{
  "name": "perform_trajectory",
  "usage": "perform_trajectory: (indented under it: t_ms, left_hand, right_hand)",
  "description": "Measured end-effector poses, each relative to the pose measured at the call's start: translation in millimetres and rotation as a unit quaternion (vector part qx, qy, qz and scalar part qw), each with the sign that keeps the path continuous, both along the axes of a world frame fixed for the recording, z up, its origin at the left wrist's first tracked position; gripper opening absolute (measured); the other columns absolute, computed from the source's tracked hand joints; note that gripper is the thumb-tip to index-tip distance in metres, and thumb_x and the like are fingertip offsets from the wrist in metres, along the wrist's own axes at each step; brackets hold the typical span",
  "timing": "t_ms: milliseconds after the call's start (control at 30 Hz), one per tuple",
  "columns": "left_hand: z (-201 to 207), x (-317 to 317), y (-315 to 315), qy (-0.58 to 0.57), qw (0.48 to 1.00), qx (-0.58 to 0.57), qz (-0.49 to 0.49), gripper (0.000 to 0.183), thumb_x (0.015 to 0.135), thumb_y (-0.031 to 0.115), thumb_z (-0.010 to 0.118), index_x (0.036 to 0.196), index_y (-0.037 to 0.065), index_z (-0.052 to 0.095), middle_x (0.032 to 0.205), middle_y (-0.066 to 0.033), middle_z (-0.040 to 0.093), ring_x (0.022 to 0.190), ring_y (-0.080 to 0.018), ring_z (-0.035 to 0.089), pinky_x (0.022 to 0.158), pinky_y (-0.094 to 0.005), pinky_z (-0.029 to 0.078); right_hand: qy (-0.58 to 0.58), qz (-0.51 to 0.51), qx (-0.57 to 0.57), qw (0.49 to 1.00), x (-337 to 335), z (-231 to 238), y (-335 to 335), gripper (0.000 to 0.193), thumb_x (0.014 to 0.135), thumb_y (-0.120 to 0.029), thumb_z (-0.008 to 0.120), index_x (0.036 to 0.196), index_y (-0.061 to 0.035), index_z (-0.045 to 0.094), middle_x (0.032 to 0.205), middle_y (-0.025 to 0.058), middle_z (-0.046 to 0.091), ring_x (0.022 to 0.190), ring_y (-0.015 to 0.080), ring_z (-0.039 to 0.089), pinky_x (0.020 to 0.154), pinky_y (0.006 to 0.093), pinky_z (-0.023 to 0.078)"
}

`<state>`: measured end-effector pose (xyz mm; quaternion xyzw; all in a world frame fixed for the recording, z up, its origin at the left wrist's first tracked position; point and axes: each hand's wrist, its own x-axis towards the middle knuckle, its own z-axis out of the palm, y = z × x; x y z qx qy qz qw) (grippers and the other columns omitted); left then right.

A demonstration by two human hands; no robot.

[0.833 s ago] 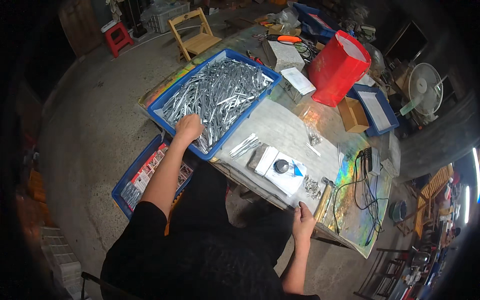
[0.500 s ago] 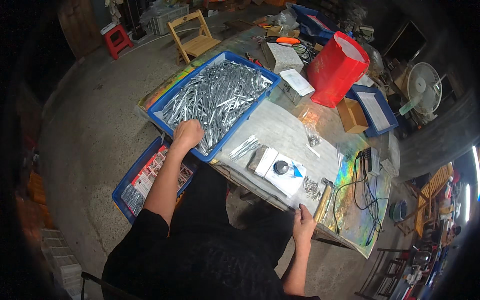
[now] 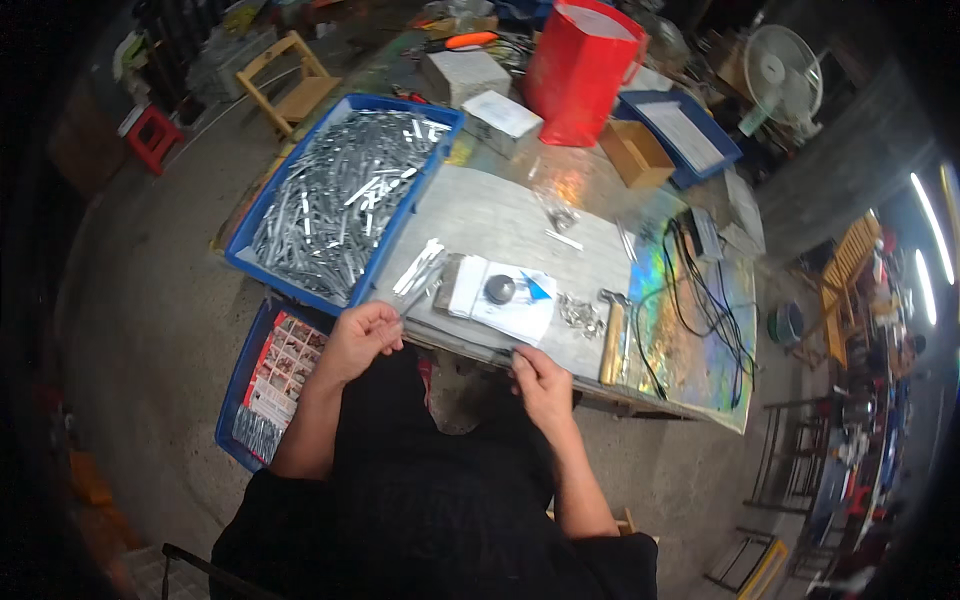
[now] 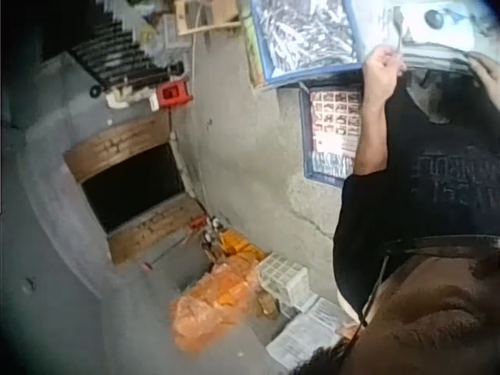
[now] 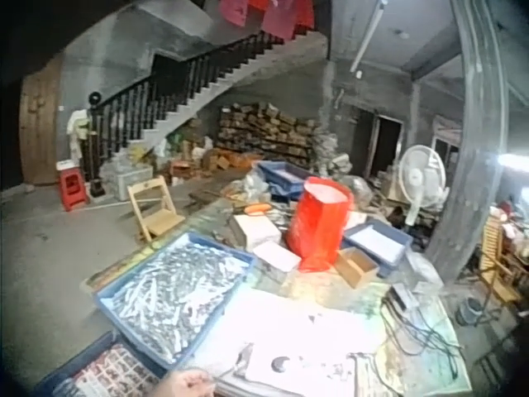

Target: The person assembles small metal components by inserting pins into metal strips and securing them with a hammer.

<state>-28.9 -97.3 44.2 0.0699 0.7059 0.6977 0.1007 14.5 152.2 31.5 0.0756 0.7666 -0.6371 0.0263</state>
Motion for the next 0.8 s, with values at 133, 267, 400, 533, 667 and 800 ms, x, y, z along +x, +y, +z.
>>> perform_trajectory:
  t_ms: [133, 267, 400, 533, 667, 800]
  left_hand:
    - [-20.7, 16.8, 41.4, -0.038, 0.995, 0.009, -0.089, 0.011, 0.078, 0.01, 0.053, 0.077, 0.0, 0.053, 0.061, -0.0018, 0.054, 0.055, -0.0049, 0.049, 0.049, -0.0177, 0.039]
    - [-16.8, 28.9, 69.3, -0.015, 0.989, -0.058, -0.135, 0.012, 0.078, 0.011, 0.053, 0.075, 0.0, 0.054, 0.058, -0.0023, 0.053, 0.055, -0.0058, 0.051, 0.05, -0.0205, 0.04]
    - [-25.8, 26.9, 82.4, 0.04, 0.976, -0.135, -0.165, 0.012, 0.074, 0.013, 0.055, 0.073, 0.001, 0.053, 0.057, -0.01, 0.05, 0.052, -0.0181, 0.051, 0.05, -0.0285, 0.039]
    - [-35.2, 26.6, 89.2, 0.067, 0.966, -0.155, -0.194, 0.016, 0.072, 0.014, 0.057, 0.069, 0.0, 0.051, 0.057, -0.0124, 0.047, 0.053, -0.027, 0.049, 0.05, -0.0323, 0.038]
    - [-51.2, 25.5, 84.2, 0.114, 0.962, -0.136, -0.206, 0.011, 0.075, 0.008, 0.055, 0.073, -0.002, 0.054, 0.057, -0.0034, 0.049, 0.042, -0.0065, 0.047, 0.035, -0.0207, 0.036]
    - [-50.5, 26.0, 81.1, 0.084, 0.973, -0.107, -0.188, 0.01, 0.075, 0.007, 0.056, 0.072, -0.002, 0.055, 0.055, 0.0005, 0.048, 0.043, -0.004, 0.046, 0.036, -0.0187, 0.035]
  right_hand:
    - [-0.021, 0.017, -0.201, 0.979, -2.0, 1.0, -20.0, 0.02, 0.082, -0.016, 0.05, 0.096, -0.0007, 0.052, 0.062, 0.0019, 0.05, 0.046, 0.0053, 0.042, 0.042, 0.0178, 0.034]
    - [0.006, -0.012, -0.271, 0.962, 0.1, -15.6, -24.2, 0.016, 0.083, -0.019, 0.049, 0.081, -0.0037, 0.05, 0.054, 0.0001, 0.045, 0.041, 0.0061, 0.038, 0.039, 0.0181, 0.032]
    - [0.026, -0.009, -0.258, 0.966, 5.5, -23.5, -15.8, 0.014, 0.084, -0.018, 0.049, 0.08, -0.0043, 0.049, 0.056, -0.0021, 0.044, 0.044, 0.0029, 0.037, 0.039, 0.0169, 0.029]
    - [0.024, 0.029, -0.167, 0.985, 13.2, -31.3, -6.0, 0.017, 0.084, -0.019, 0.049, 0.085, -0.0021, 0.052, 0.06, -0.0027, 0.047, 0.052, 0.0022, 0.04, 0.045, 0.0168, 0.033]
    - [0.022, 0.024, -0.036, 0.999, 6.6, -21.9, 23.5, 0.022, 0.082, -0.019, 0.05, 0.095, -0.0022, 0.056, 0.064, -0.0014, 0.05, 0.053, 0.004, 0.044, 0.048, 0.0176, 0.036]
    - [0.14, -0.117, 0.306, 0.935, -28.6, -33.1, 75.9, 0.014, 0.077, -0.012, 0.052, 0.079, 0.0017, 0.055, 0.06, 0.0126, 0.054, 0.053, 0.0202, 0.052, 0.051, 0.03, 0.041]
